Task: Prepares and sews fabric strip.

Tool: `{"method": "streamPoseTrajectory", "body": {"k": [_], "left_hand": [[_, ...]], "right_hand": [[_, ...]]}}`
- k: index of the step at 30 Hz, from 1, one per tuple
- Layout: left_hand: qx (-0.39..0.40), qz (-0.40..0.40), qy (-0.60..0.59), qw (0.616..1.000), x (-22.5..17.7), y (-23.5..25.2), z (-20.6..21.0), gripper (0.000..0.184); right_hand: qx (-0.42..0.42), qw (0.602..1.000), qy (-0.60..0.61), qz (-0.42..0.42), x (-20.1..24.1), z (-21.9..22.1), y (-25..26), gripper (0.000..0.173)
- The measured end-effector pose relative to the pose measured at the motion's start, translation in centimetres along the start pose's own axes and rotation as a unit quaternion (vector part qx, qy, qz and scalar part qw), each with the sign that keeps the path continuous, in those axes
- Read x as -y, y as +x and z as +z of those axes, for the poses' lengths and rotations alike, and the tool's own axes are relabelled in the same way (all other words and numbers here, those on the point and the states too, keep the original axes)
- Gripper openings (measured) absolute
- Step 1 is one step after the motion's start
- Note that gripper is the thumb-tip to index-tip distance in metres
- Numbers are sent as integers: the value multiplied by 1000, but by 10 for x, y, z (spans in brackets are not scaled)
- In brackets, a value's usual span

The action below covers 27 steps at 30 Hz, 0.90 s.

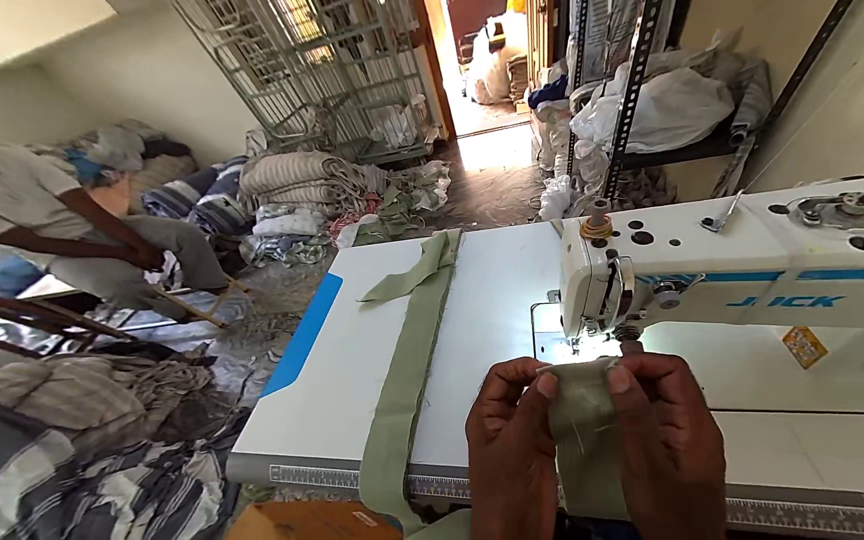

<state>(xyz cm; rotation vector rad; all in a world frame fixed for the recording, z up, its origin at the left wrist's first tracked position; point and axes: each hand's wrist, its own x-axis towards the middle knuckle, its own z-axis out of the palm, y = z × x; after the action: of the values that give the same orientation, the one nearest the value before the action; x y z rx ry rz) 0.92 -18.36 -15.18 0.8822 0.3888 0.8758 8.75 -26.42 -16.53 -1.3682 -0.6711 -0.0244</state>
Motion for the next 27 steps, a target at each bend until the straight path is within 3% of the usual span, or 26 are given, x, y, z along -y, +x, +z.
{"method": "streamPoseTrajectory", "body": {"k": [2,5,7,9,12,14,16,19,21,24,27], "left_hand": [[-46,107,108,987,5,4,7,9],[-71,316,321,890,9,7,10,15],[-59,352,391,848,5,2,7,17],[-35,324,419,848,-2,-5,0,18],[6,219,418,881,-13,-17,-18,23],[46,112,412,903,-22,-25,-32,15],[86,-30,333,938,-28,-30,-40,11],[93,-166,254,948,-22,-36,-44,13],[93,-185,291,934,-13,-36,-45,11],[70,-188,335,921,-4,-32,-43,14],[66,-210,305,927,-11,-29,-41,44]], "right_hand": [[-7,999,-5,-53,2,6,-4,15],[-9,996,-8,-86,7,15,-11,15],[6,996,-9,-85,10,17,-13,16],[41,997,-17,-55,13,10,-11,15],[141,989,-1,52,14,-10,-7,16],[203,972,-13,121,7,-24,-7,19],[246,955,-53,155,-5,-33,-12,21],[247,946,-128,165,-20,-39,-28,19],[201,950,-215,100,-28,-38,-41,17],[153,947,-267,-87,-38,-39,-56,15],[165,925,-260,-223,-45,-45,-67,15]]}}
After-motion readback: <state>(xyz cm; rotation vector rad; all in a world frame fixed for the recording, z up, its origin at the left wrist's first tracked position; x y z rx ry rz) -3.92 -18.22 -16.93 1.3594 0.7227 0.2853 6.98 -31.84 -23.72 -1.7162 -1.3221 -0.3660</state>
